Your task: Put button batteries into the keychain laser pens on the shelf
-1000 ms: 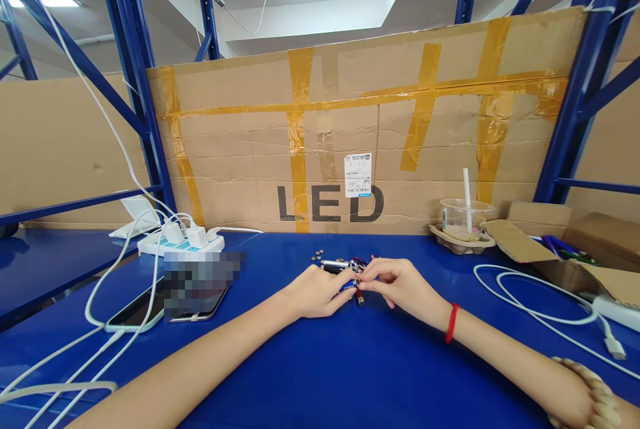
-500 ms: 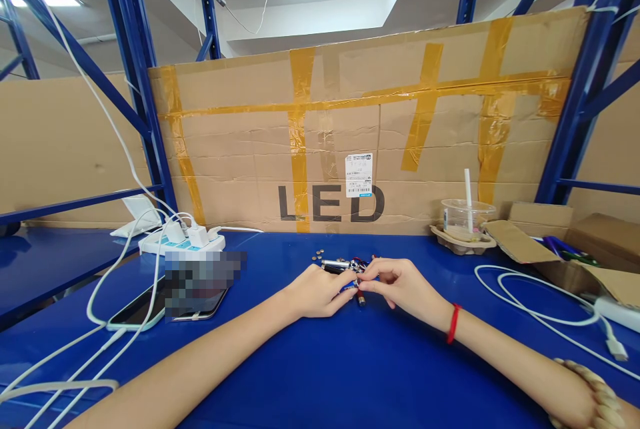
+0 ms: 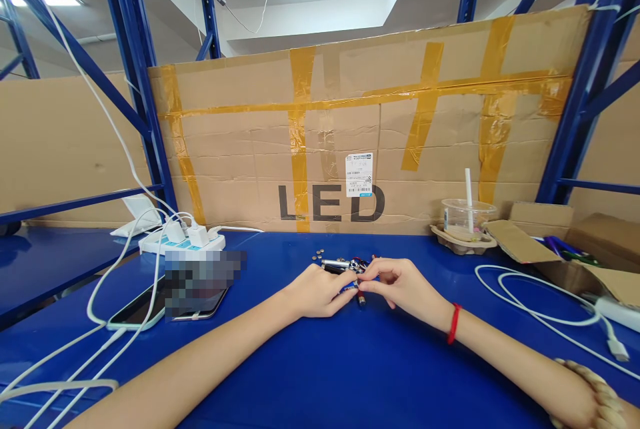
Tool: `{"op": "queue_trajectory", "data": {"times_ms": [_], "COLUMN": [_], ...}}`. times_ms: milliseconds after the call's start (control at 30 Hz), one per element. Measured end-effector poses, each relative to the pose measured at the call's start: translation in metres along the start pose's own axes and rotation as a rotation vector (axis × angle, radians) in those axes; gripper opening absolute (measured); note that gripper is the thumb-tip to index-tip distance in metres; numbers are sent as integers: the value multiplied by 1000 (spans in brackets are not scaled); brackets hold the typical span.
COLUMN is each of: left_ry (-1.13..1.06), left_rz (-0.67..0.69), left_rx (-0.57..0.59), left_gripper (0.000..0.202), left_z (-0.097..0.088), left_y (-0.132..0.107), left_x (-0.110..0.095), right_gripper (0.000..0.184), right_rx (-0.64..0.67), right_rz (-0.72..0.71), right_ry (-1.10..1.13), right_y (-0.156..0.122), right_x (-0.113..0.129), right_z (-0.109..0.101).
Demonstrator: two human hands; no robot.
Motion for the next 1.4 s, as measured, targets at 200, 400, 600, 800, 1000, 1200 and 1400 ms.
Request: {"op": "queue_trajectory", "data": {"times_ms": [200, 400, 600, 800, 1000, 1200, 1400], "left_ry": [3, 16, 0, -17, -72, -55, -30], "left_rz": [7, 12, -23, -75, -133, -124, -111], "left_rx": [-19, -28, 10, 25, 93, 103, 81], "left_gripper": [27, 27, 29, 28, 27, 30, 30], "left_z": [0, 0, 0, 1, 1, 2, 2], "left_y": [0, 0, 0, 1, 3, 4, 4], "left_x": [0, 0, 1, 3, 5, 4, 2], "right_gripper": [32, 32, 30, 30, 31, 34, 33], "right_rx": [3, 4, 1, -10, -8, -23, -49], "right_rz": [14, 27, 20, 16, 26, 40, 16], "right_ry": [-14, -30, -43, -3, -32, -38, -23], "right_y": [1, 0, 0, 0, -1, -1, -1], "right_x": [-1, -2, 0, 0, -1, 0, -2], "right_z": [1, 0, -1, -1, -2, -1, 0]}}
Point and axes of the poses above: each hand's wrist, its own y-axis towards the middle knuckle, its own z-axis out of the palm, x = y × z, the point moved 3 cm from there along y, towards the middle knuckle, and after that the axes turned 12 degrees about -y, right-handed, at the moved point
